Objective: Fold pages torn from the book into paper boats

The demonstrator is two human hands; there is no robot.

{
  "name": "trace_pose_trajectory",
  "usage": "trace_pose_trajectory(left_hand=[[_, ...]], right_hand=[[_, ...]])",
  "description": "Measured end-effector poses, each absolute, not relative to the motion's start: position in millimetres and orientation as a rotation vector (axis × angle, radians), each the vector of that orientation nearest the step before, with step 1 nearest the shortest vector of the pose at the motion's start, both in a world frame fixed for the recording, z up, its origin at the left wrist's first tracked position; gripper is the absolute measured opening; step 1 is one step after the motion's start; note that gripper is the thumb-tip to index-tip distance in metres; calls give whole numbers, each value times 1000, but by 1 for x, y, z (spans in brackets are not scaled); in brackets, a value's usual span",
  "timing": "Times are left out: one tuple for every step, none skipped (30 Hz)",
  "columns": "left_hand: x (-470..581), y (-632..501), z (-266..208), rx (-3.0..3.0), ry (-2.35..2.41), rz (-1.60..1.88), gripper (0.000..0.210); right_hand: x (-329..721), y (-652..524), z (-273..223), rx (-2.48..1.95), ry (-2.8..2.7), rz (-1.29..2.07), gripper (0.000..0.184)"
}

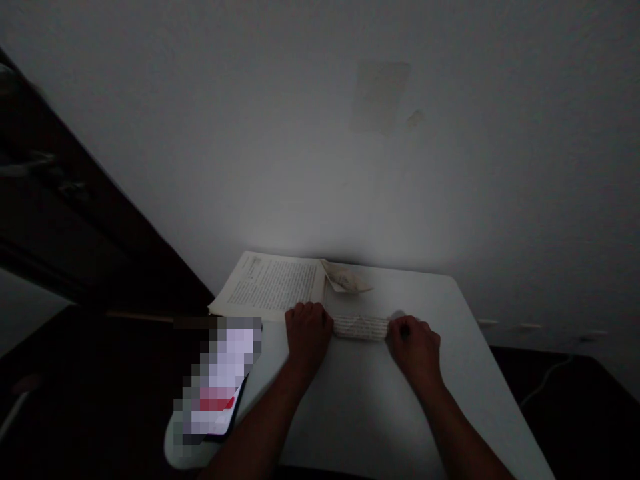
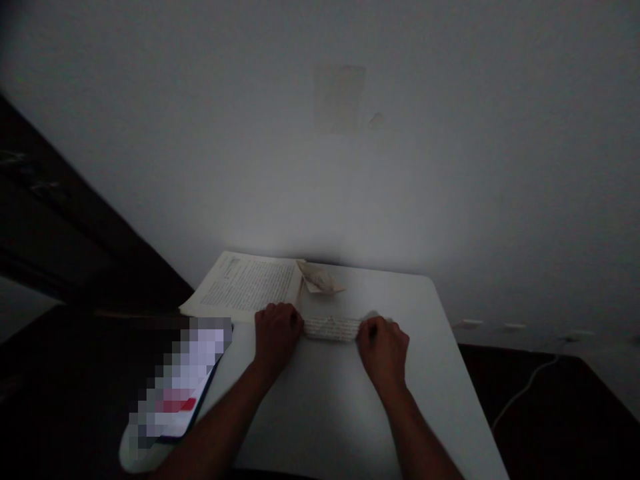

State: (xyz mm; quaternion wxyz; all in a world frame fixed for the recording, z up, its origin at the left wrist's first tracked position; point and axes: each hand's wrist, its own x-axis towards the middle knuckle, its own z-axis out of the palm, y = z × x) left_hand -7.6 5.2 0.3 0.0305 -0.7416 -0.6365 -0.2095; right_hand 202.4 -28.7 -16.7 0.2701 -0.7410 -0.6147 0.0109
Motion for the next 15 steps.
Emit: trace_pose_trajectory(left_hand=[[-7, 5, 0, -2289, -1948, -622, 14], [-6, 5, 0, -2290, -1938, -603, 14], [-6, 4, 0, -2288, -1930, -586, 14], [-6, 4, 0, -2288, -1921, -570, 14], [-5, 4, 0, -2289, -1912, -555, 14], [-5, 4, 0, -2290, -1903, -543, 14], [-5, 3, 0, -2291, -1895, -534, 14], [-4, 3, 0, -2292, -1887, -529, 15], [-4, 3, -1, -2292, -1881, -528, 16], [-4, 3, -1, -2294, -1875, -528, 16], [-4, 3, -1, -2295, -1872, -530, 16], [-4, 2, -2, -2295, -1871, -531, 16], [-4, 2, -2, -2291, -1875, -533, 16], [-3, 2, -2, -2286, -1883, -537, 16], [-3, 1, -2, -2285, -1889, -544, 16]], right_hand=[[202, -29, -17, -2032, -1678, 1, 26], [201, -29, -17, -2059, -1694, -19, 26], [200, -29, -16, -2077, -1710, -36, 25], [199, -29, -16, -2088, -1724, -52, 25], [199, -29, -16, -2094, -1737, -71, 24], [198, -30, -15, -2098, -1749, -90, 24], [197, -30, -15, -2101, -1759, -111, 23], [197, -30, -15, -2103, -1766, -132, 22], [196, -31, -15, -2105, -1771, -154, 21], [196, -31, -15, -2107, -1773, -173, 21], [195, -32, -15, -2108, -1775, -186, 20], [195, -32, -15, -2108, -1774, -191, 19], [195, -32, -14, -2105, -1771, -191, 18], [194, -32, -14, -2096, -1767, -187, 17], [194, -33, -13, -2080, -1764, -185, 16]])
